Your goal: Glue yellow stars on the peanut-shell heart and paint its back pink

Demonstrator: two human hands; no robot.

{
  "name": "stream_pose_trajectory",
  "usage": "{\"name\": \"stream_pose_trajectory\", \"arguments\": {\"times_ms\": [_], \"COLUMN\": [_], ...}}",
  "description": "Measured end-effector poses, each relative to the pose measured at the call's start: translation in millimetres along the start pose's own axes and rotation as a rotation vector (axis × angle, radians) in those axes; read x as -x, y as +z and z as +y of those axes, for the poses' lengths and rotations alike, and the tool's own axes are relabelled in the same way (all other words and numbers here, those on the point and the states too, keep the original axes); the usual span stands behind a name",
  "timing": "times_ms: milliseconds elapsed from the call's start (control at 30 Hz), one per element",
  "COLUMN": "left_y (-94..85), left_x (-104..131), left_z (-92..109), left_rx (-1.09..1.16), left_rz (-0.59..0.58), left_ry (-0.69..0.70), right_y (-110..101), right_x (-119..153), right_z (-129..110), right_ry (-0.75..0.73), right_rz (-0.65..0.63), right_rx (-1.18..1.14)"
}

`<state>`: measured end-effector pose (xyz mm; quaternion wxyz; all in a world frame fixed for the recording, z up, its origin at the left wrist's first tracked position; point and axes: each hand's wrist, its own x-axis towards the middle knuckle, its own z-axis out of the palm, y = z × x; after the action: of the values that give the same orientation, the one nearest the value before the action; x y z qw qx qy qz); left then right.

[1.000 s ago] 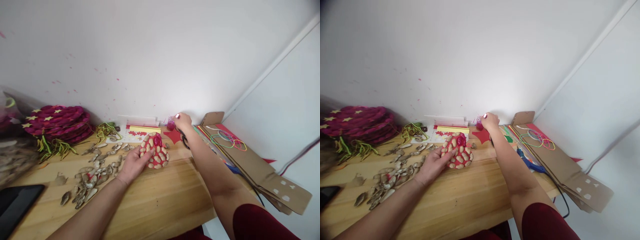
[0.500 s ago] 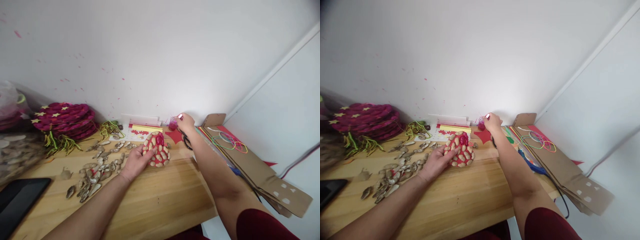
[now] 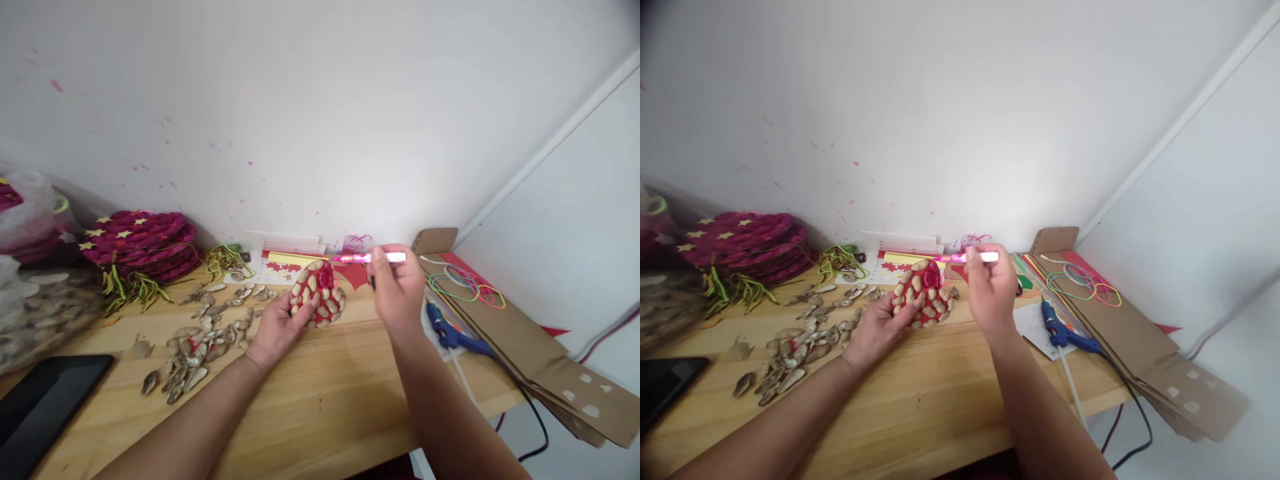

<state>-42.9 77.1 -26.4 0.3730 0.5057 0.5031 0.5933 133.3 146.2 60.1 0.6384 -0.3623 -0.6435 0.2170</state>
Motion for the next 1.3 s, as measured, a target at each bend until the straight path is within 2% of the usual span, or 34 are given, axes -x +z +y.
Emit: {"name": "stream_pose_trajectory", "arguments": {"times_ms": [100, 233, 433, 833, 967, 1100, 1200, 1300], "left_y": [0.5, 1.3, 3.2, 2.7, 2.8, 3.7, 3.7, 3.1], "left_x": [2, 5, 7, 10, 11, 12, 12, 11], "left_z": [-2, -1, 6, 2, 3, 5, 6, 6], "left_rx": [-0.036, -0.079, -0.098, -0.117, -0.078, -0.033, -0.06, -0.121], "left_rz": [0.011, 0.023, 0.037, -0.014, 0.005, 0.01, -0.004, -0.016], "left_ry": [0.036, 0.066, 0.075, 0.123, 0.091, 0.057, 0.095, 0.13], "right_y": [4, 2, -2, -1, -1, -4, -5, -4], "right_x": [27, 38, 37, 37, 36, 34, 33, 33], "right_z": [-15, -11, -7, -7, -7, -6, -7, -8], "right_ry": [-0.186, -0.359, -0.397, -0.436, -0.456, -0.48, -0.49, -0.501], "right_rz": [-0.032, -0.079, -0.114, -0.189, -0.2, -0.157, -0.136, -0.184], "right_rx": [0.039, 0.071, 0.073, 0.099, 0.12, 0.138, 0.14, 0.126]}}
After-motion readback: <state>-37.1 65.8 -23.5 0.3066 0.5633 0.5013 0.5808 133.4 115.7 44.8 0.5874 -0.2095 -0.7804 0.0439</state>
